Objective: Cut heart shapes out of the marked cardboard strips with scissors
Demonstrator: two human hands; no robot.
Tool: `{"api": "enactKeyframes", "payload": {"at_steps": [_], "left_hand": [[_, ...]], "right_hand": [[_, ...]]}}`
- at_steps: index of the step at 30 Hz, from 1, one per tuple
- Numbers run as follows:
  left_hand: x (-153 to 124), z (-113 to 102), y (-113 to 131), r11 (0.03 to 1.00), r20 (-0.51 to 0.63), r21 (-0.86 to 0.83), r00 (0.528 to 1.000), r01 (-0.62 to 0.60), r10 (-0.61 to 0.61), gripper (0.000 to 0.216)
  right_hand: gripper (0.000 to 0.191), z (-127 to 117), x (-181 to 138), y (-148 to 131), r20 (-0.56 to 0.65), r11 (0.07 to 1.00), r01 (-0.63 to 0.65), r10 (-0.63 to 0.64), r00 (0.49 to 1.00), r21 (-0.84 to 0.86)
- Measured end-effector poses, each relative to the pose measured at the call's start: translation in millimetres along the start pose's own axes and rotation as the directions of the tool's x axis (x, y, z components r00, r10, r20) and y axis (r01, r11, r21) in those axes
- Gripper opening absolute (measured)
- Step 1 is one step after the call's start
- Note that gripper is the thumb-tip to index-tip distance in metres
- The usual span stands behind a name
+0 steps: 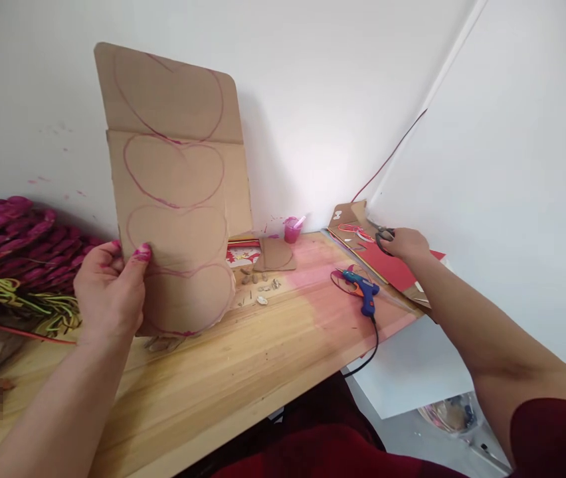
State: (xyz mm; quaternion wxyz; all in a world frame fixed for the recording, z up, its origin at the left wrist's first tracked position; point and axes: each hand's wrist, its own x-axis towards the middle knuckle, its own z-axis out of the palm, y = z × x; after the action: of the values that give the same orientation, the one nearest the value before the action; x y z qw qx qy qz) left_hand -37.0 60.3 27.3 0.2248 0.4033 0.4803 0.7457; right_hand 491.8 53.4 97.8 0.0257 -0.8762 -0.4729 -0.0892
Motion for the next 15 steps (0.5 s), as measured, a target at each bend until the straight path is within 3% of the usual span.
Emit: {"api": "enactKeyframes", "payload": {"at_steps": [4,6,8,10,12,15], "left_hand": [[-4.3,0.3,3.8,0.999,0.051,-0.03,0.999,0.016,-0.014,0.034],[-6.9,0.1,5.5,0.998,0.101,-0.045,0.994,0.036,-0.032,0.034],[-9.1,0.1,6.4,0.996,0.147,-0.066,0.988,0.063,-0.053,0.035],[-10.6,-0.1,6.8,0.994,0.169,-0.067,0.983,0.081,-0.069,0.037],[-11.6,-0.5,7.0,0.994,0.185,-0.062,0.98,0.09,-0.078,0.039],[-12.3,-1.4,6.9,0.991,0.217,-0.084,0.973,0.101,-0.08,0.041]], "right_hand": [[0.042,-3.1,1.2,-17.1,-0.105,0.996,0.058,-0.051,0.993,0.066],[0.043,0.1,-12.9,-40.2,-0.155,0.961,0.137,-0.101,0.983,0.24],[0.044,6.1,-38.0,-70.9,-0.173,0.798,0.221,-0.148,0.974,0.56],[0.048,12.2,-71.2,-105.1,-0.134,0.54,0.22,-0.195,0.972,0.812],[0.049,15.9,-107.2,-138.8,-0.14,0.282,0.24,-0.332,0.933,0.929],[0.044,17.0,-153.1,-182.1,-0.181,0.093,0.274,-0.546,0.818,0.957]]}}
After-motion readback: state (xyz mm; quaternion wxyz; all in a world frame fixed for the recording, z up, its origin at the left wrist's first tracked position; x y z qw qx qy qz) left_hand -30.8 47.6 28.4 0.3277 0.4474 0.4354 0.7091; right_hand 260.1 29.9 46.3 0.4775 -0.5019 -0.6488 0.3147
